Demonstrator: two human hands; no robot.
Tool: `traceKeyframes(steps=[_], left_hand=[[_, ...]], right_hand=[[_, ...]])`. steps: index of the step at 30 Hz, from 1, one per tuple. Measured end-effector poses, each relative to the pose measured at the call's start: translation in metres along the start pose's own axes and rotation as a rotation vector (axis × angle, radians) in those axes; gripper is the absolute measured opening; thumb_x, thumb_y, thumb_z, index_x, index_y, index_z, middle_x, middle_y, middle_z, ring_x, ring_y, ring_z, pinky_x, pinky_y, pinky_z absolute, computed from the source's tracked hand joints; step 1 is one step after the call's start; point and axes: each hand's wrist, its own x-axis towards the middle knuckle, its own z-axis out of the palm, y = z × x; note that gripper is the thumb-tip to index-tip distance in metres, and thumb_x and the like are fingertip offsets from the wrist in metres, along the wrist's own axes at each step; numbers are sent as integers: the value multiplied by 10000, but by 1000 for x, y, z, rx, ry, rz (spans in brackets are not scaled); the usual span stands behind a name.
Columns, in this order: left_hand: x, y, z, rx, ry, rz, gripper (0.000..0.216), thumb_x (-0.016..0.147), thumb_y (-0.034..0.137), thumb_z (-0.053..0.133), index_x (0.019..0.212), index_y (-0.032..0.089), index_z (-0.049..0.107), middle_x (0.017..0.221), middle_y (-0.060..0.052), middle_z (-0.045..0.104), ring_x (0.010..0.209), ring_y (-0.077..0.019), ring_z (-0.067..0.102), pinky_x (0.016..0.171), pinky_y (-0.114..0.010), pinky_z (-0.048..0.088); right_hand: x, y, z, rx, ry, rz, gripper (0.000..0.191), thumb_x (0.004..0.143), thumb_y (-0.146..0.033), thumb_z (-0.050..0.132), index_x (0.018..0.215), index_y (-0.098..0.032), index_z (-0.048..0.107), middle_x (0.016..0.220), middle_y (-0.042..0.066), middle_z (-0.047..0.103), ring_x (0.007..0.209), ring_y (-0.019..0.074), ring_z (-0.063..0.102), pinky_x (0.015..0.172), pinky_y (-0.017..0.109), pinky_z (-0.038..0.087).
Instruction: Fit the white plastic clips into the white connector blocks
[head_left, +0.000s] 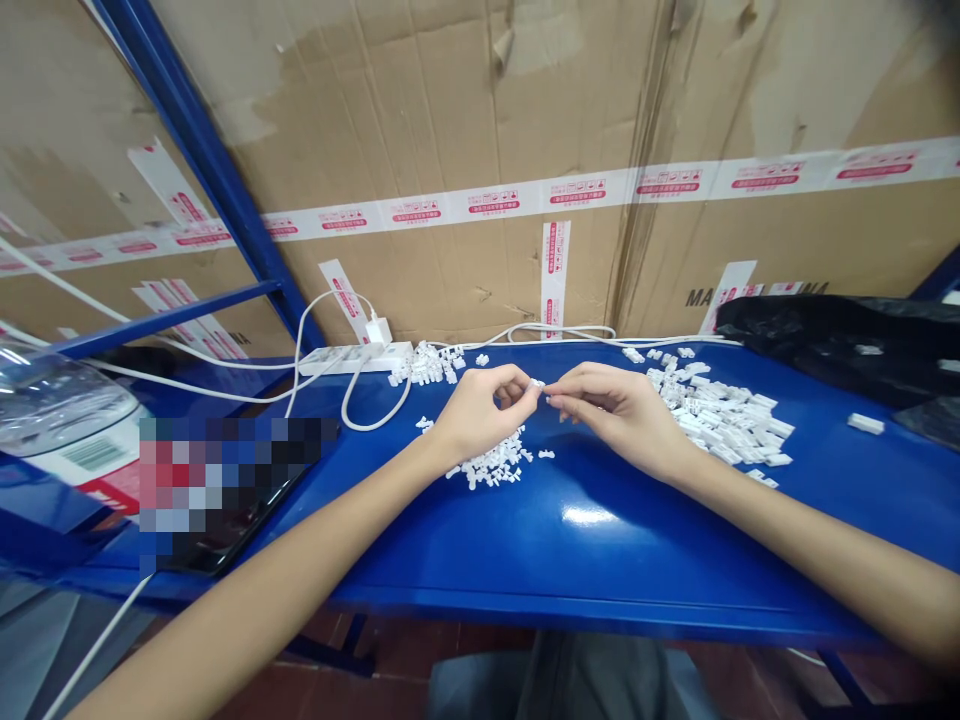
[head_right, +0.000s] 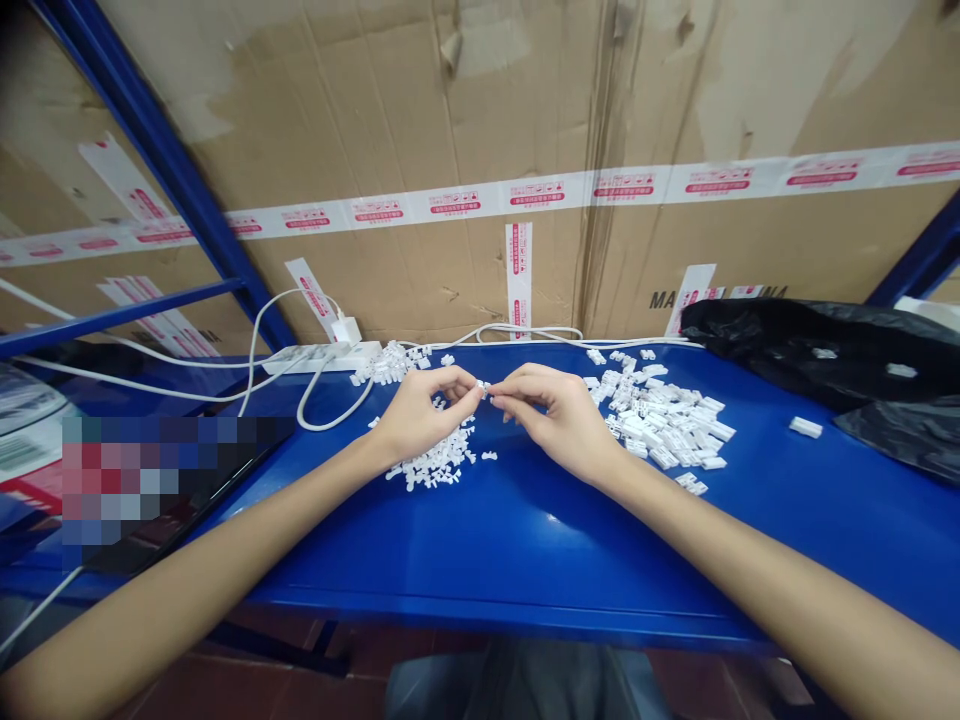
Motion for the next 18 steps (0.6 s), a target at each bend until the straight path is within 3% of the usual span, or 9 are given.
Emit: traceKeyframes(steps=[8,18], left_hand=[[1,5,0,-60,-34,-42,164,923,272,626,852,157,719,735,-26,738,639,-125,637,635,-266,509],[-1,2,2,-75,-55,18,130,907,234,630,866,153,723,762,-30,748,661,-126,644,643,-262,520]], right_hand=[[-1,-5,1,-55,29,-5,118,933,-296,693,941,-203,766,827,32,758,721,162,703,701,305,576],[-2,-3,1,-26,40,54,170,900,-359,739,865,-192,750,721,16,752,609,146,683,614,281,579]])
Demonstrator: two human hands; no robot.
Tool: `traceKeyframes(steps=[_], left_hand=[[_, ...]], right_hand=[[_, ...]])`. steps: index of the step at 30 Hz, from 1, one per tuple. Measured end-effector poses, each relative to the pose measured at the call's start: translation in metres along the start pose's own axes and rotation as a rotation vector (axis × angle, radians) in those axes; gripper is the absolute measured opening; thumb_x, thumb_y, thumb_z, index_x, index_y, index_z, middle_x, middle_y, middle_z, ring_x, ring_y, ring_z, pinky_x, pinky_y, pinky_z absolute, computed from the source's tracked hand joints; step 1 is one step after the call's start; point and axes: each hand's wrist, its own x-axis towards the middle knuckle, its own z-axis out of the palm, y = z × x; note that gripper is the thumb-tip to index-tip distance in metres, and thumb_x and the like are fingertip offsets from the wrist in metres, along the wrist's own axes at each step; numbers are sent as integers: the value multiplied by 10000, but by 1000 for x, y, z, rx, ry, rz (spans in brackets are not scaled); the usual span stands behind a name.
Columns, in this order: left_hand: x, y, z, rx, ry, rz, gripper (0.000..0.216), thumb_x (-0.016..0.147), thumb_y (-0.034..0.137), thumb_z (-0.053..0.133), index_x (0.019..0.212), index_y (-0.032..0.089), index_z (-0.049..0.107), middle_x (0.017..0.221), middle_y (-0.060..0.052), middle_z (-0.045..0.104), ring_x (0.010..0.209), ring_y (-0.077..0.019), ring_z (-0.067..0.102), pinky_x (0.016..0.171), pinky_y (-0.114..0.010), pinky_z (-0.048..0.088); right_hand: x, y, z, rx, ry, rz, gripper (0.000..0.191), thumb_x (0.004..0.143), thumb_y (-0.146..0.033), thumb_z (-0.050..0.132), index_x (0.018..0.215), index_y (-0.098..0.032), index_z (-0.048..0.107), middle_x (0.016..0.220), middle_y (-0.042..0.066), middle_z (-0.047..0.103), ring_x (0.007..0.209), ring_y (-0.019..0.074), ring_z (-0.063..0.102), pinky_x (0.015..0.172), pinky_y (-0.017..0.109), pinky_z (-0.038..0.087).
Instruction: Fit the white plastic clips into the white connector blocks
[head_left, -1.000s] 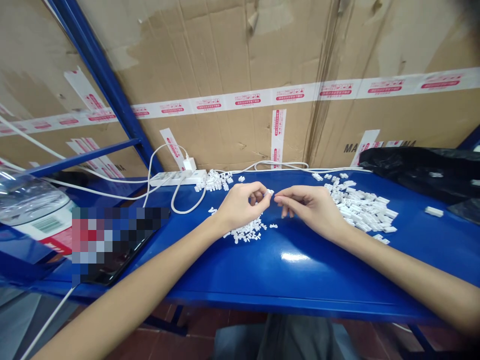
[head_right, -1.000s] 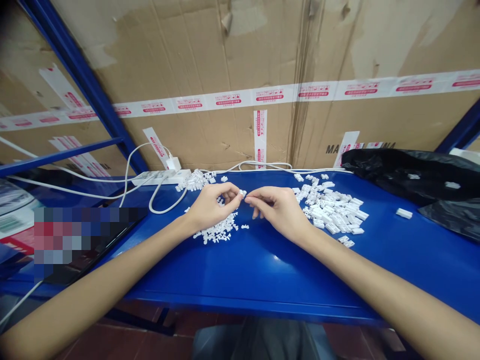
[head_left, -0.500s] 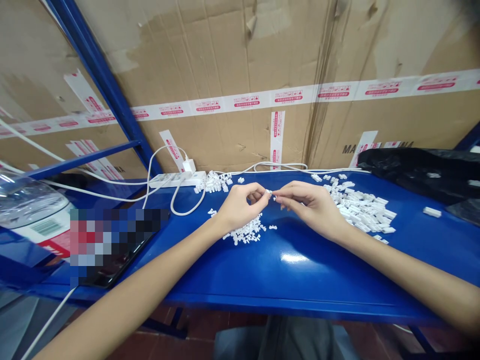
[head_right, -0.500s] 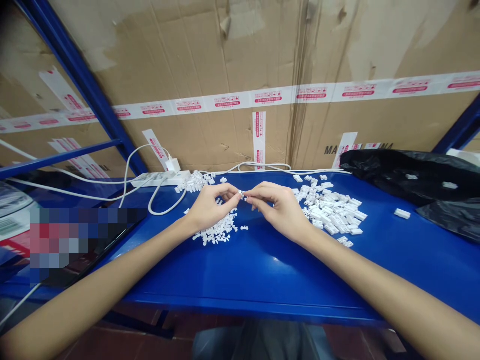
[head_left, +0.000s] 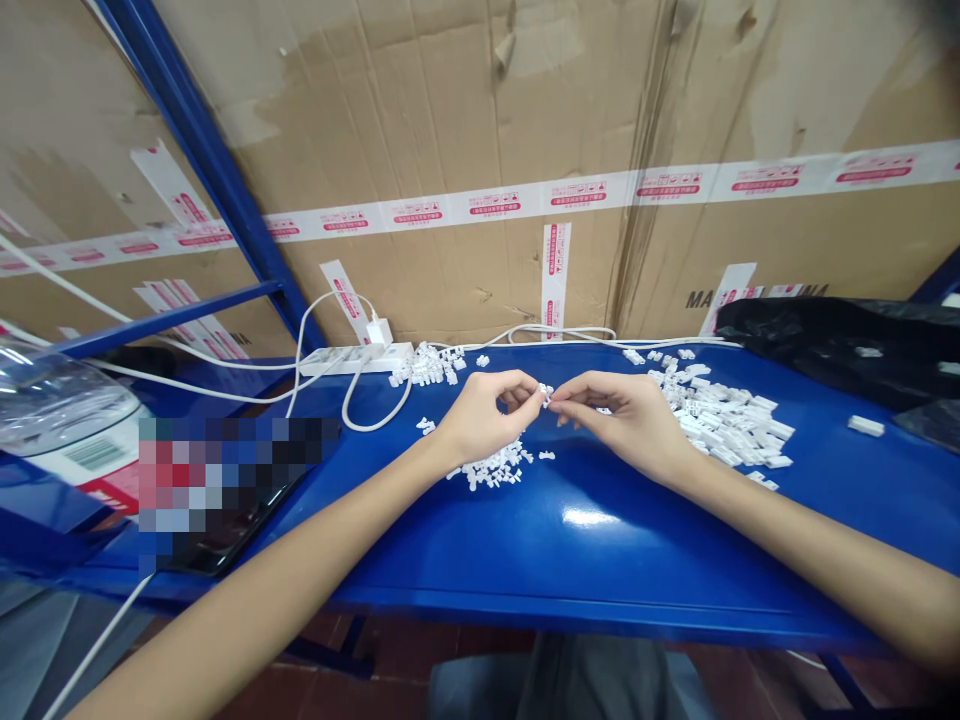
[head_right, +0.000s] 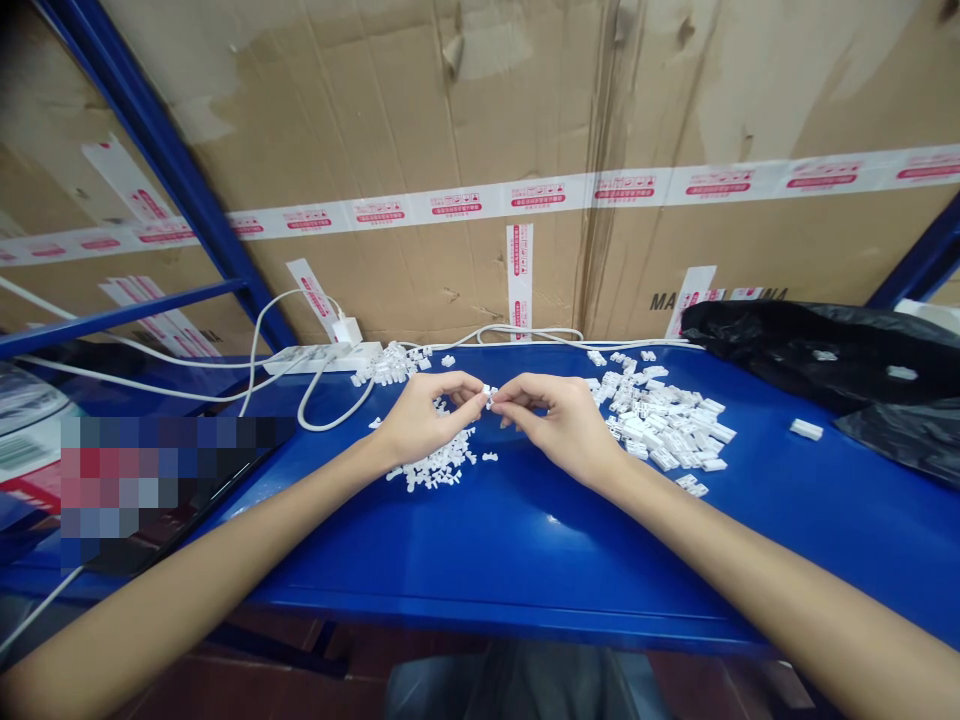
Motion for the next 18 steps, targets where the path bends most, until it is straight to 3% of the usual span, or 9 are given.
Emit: traceKeyframes(steps=[18], left_hand=[[0,0,-5,136,-46,153,122,907,218,627,889,145,724,702,-14,715,593,-114,600,618,-267,482]], right_hand=[[0,2,2,-146,16,-92,74,908,-201,715,839,-191,740,775,8,760,675,136,695,649,255,554]])
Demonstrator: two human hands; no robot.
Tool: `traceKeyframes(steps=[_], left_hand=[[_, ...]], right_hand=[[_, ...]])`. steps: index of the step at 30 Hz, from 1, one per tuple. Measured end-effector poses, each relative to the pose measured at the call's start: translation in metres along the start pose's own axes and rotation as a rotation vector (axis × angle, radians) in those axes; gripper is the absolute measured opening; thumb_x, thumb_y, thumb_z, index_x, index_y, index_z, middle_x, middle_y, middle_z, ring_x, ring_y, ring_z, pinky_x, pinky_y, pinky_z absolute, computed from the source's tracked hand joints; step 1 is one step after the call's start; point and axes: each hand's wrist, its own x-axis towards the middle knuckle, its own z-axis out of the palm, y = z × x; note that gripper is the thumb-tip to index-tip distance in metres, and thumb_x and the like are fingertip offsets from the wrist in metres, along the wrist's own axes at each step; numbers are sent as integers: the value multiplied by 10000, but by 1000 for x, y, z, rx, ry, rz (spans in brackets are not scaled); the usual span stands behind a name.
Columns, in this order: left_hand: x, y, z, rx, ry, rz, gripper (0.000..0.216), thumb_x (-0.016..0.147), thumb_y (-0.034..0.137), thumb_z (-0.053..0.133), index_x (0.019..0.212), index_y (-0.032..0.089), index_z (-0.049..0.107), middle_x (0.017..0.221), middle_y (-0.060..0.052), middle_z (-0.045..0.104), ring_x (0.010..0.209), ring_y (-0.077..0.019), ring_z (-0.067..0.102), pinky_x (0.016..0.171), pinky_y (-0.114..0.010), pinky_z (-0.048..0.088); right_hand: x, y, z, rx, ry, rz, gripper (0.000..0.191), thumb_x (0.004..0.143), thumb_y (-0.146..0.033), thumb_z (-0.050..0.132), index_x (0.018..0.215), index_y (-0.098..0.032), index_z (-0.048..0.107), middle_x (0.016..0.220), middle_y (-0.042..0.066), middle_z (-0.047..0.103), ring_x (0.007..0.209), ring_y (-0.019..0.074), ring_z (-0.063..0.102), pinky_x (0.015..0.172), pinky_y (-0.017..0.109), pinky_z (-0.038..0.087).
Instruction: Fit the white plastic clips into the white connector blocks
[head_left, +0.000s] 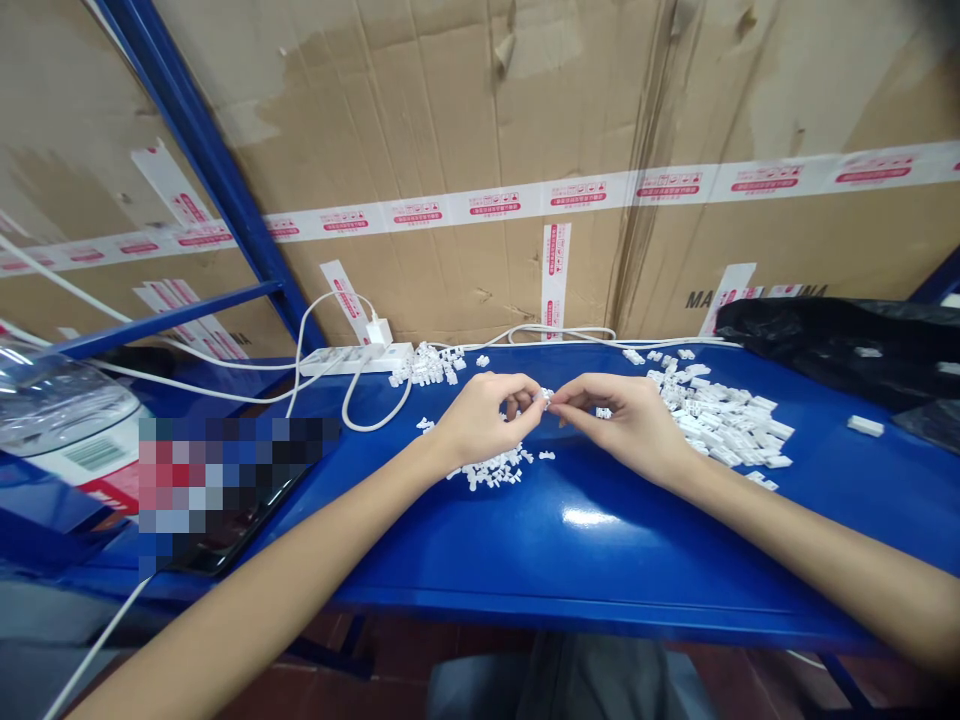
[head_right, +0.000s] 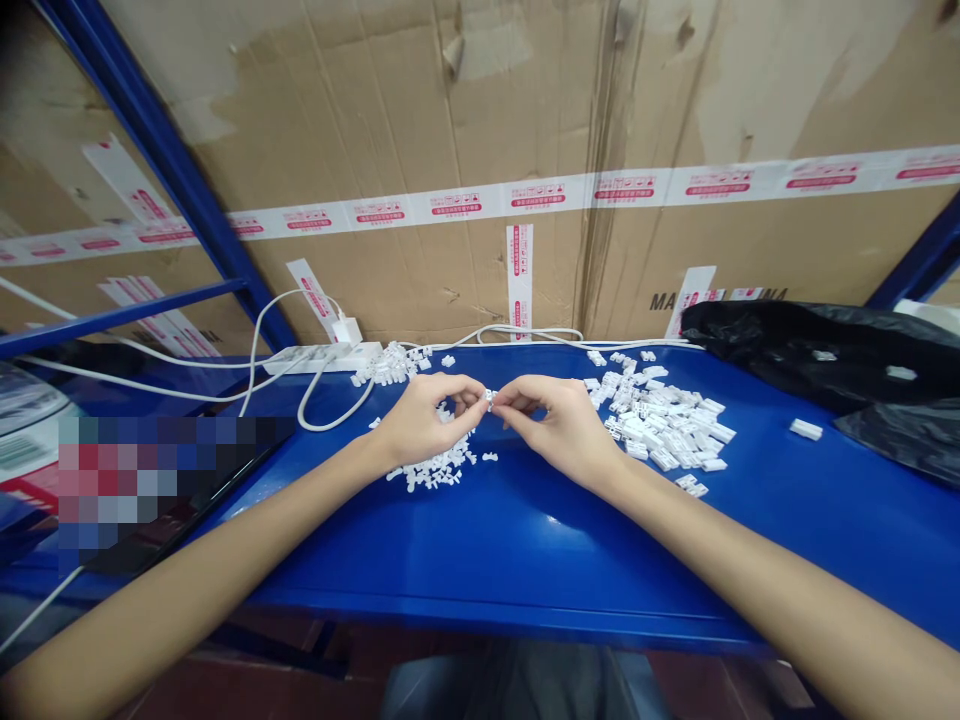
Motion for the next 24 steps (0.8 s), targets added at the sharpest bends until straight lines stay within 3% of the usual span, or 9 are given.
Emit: traceKeyframes(steps=[9,13,18,24], left_hand=[[-1,0,0,52,-6,53,113,910,205,619,861,148,703,672,0,687,585,-108,578,625,-258,466],[0,0,0,48,-7,55,108,909,199,612,850,154,690,663,5,671,588,-108,568,621,-252,463],[0,1,0,59,-6,63,88,890,178,616,829,159,676,665,12,665,590,-107,560,644,-260,466],[-1,2,0,93,-18,25,113,929,246,626,881,178,703,697,19,693,613,-112,585,693,-281,462]], right_hand=[[-2,1,-2,-119,-16,-115,66,917,-144,691,868,-186,707,750,3,711,636,122,611,602,252,497],[-1,1,-1,-149,-9,-128,40,932,-165,675,960,-177,701,831,31,692,691,137,615,599,263,501],[0,4,-1,-143,-49,-107,239,937,-195,672,1172,-159,686,1019,85,666,756,149,636,603,272,533],[0,6,-3,-127,-109,-143,114,979,-206,622,1033,-184,720,945,64,698,755,153,621,643,278,513]])
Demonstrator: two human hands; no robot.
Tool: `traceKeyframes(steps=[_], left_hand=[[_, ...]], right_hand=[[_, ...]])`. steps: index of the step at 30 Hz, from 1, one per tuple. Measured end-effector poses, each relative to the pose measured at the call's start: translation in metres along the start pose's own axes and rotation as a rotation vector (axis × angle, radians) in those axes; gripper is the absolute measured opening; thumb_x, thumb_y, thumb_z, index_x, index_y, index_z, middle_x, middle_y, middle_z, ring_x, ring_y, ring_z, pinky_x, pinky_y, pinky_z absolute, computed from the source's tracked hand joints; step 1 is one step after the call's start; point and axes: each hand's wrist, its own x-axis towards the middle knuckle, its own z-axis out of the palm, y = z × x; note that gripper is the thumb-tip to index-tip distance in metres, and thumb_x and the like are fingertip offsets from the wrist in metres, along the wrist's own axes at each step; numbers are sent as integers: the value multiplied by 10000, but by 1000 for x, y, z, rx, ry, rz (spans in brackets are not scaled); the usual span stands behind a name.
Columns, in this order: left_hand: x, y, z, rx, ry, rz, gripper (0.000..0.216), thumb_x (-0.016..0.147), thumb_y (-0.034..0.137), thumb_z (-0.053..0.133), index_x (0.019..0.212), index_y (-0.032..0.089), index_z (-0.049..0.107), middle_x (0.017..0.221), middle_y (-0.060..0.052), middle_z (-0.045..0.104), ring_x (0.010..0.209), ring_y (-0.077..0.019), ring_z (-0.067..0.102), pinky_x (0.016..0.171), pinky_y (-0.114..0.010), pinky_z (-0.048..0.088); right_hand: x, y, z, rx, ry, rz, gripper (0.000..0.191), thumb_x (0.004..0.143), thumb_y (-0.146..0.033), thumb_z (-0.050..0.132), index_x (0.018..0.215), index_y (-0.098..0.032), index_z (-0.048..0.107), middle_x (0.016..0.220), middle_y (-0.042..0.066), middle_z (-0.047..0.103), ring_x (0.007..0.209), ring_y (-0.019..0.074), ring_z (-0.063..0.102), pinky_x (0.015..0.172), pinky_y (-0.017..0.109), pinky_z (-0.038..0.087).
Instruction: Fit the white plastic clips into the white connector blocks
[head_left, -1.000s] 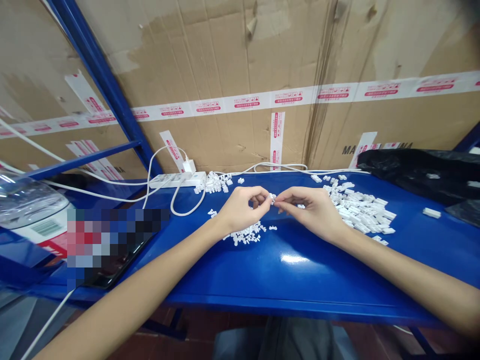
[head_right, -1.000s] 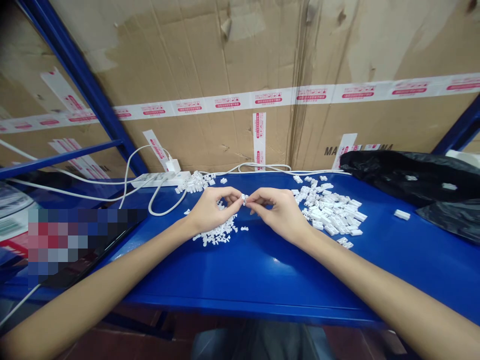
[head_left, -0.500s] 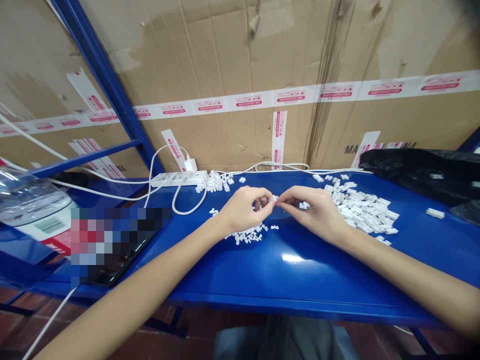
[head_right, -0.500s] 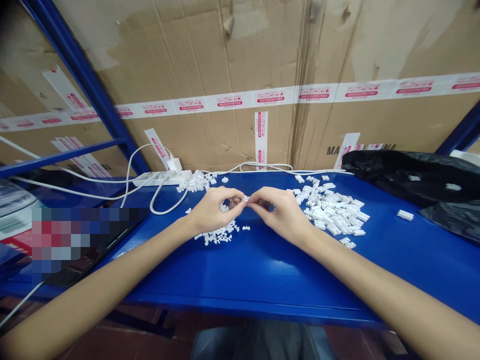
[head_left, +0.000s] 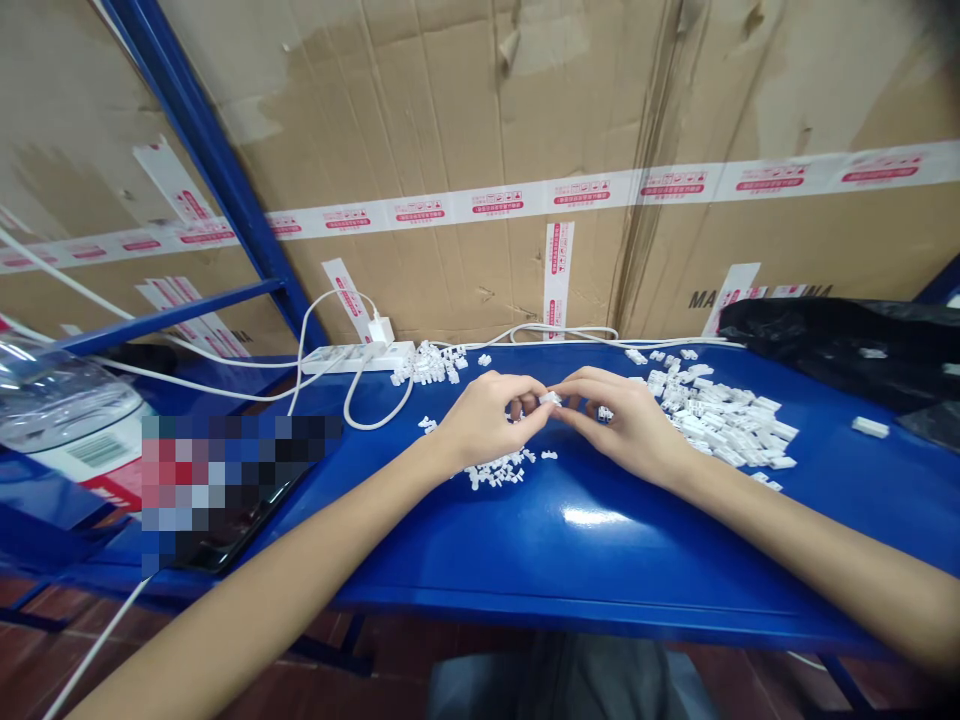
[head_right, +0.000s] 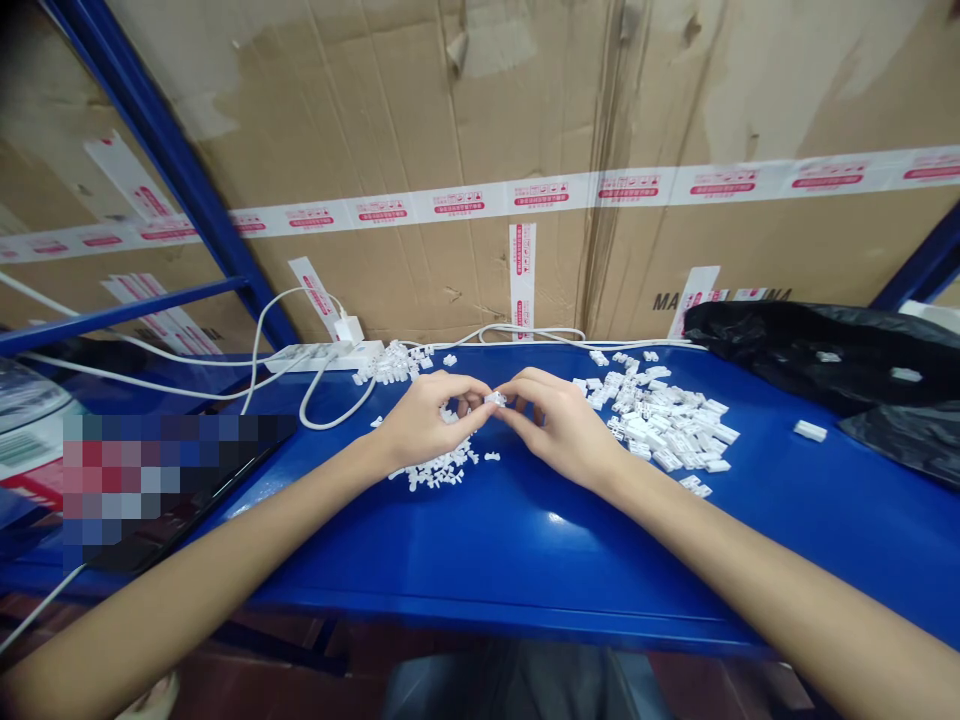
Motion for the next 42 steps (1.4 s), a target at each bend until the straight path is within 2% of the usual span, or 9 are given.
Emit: traceKeyframes(steps=[6,12,15,25,32,42], left_hand=[[1,0,-5,110,-38,46,178,934,359,662,951,183,677,762,15,695,690,-141,608,788,-335,442],[2,-2,-7,241,-77,110,189,946,335,659,1031,168,645,878,-22,695,817,-174,637,800,-331,421],[2,-1,-7,270,-81,135,140,974,306,613,1011,173,634,895,-31,702,829,-175,639,795,-326,414],[3,2,-5,273,-57,230,111,944,193,575,1008,153,656,873,-37,732,838,-184,677,816,-342,424],[2,5,-4,263,-73,235,98,927,196,578,975,164,657,881,-41,751,855,-193,694,823,-352,434],[2,7,-3,256,-75,204,66,907,210,576,915,181,634,864,-36,753,838,-191,697,828,-356,435]], right_hand=[[2,-4,0,-1,33,41,110,950,-156,614,964,-178,721,914,65,717,749,166,635,625,285,499],[2,-6,1,109,60,196,138,945,-300,658,935,-183,730,842,58,724,740,181,651,636,304,521],[1,-7,1,151,11,236,192,944,-361,656,895,-183,709,806,49,721,697,175,636,624,306,518],[2,-11,-1,118,-65,227,287,974,-406,608,807,-178,658,722,13,664,631,136,566,576,270,441],[1,-11,1,66,-54,197,406,995,-474,562,711,-185,576,617,-11,574,568,121,487,543,262,382],[1,-12,1,-27,-44,127,389,1017,-382,518,674,-200,500,589,-19,514,553,120,444,543,269,338]])
